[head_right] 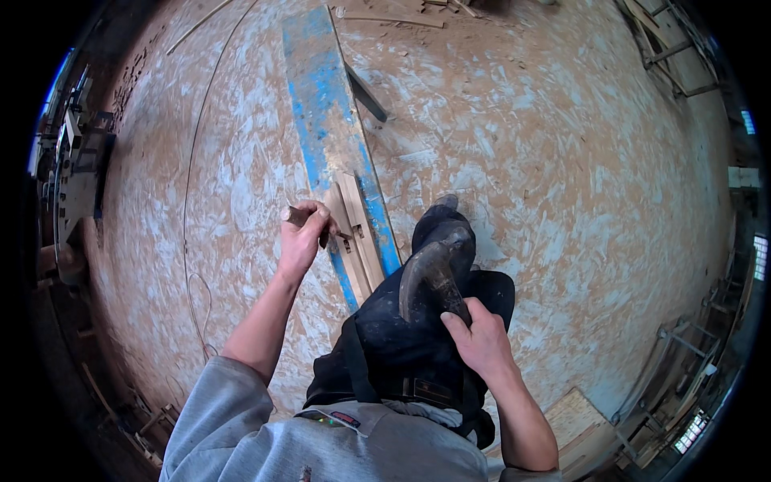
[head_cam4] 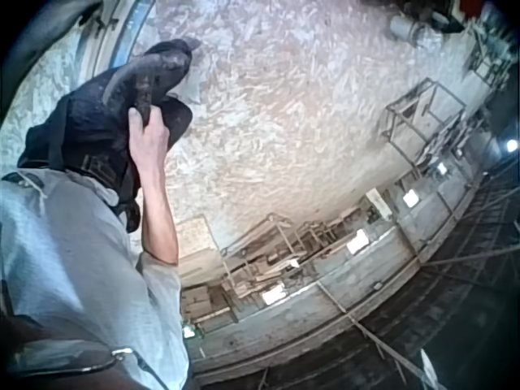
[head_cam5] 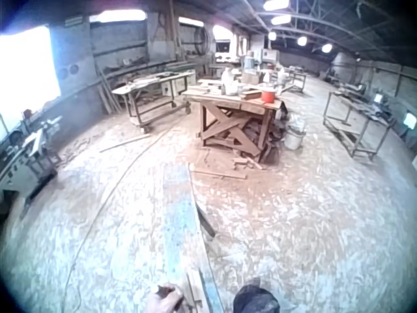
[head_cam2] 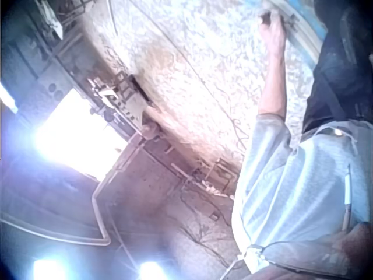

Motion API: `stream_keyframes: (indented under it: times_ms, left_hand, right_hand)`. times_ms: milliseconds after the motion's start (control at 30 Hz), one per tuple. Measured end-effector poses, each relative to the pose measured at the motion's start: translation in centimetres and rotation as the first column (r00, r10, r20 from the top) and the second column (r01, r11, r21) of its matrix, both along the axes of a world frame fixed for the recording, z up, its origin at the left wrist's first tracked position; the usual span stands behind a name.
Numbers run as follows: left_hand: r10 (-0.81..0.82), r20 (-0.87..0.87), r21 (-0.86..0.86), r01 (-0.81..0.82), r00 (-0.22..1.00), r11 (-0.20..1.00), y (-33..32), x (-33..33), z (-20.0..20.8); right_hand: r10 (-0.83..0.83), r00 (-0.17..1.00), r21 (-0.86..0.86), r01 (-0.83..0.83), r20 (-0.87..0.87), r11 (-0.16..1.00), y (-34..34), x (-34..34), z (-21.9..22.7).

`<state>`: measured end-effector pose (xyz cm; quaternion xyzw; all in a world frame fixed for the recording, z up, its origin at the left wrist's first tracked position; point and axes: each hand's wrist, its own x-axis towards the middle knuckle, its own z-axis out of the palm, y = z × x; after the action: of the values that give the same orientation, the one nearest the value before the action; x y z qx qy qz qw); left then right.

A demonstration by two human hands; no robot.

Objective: The person hammers nails into two wooden pieces on a workbench, then separates them and walks across the workshop. They pick up another wooden piece and align it with the first to form a frame, then place the assembled frame on a stack of similar frames.

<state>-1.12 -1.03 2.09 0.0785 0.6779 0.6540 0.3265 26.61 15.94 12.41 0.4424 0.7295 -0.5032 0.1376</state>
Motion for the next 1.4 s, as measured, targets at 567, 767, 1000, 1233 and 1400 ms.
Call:
stream_keyframes:
  times_ms: [567, 767, 1000, 1233, 1400]
  left_hand:
    - [-0.073, -0.032, -0.027, 0.072, 0.997, 0.997, 0.4, -0.3, 0.5]
    - [-0.087, -0.002, 0.017, 0.087, 0.996, 0.996, 0.3, 0.1, 0.3]
    - [-0.253, -0.535, -0.052, 0.267, 0.806, 0.962, 0.0, 0.4, -1.9]
    - [-0.126, -0.168, 0.199, 0.159, 0.978, 0.967, -1.0, 2.0, -4.6]
    - [-0.328, -0.426, -0.201, 0.265, 0.843, 0.943, -0.9, 0.6, -3.7]
  right_hand:
    - [0.166, 0.98, 0.107, -0.154, -0.113, 0.982, 0.7, -5.2, 1.8]
    - [0.232, 0.963, 0.153, -0.211, -0.135, 0.965, 0.9, -6.9, 2.1]
    - [0.331, 0.881, 0.283, -0.24, -0.338, 0.929, -0.6, -11.7, 5.0]
    - [0.582, 0.811, 0.242, -0.554, -0.058, 0.797, -1.3, -15.7, 3.6]
    - [0.517, 0.813, 0.315, -0.433, -0.267, 0.844, -1.0, -15.1, 4.7]
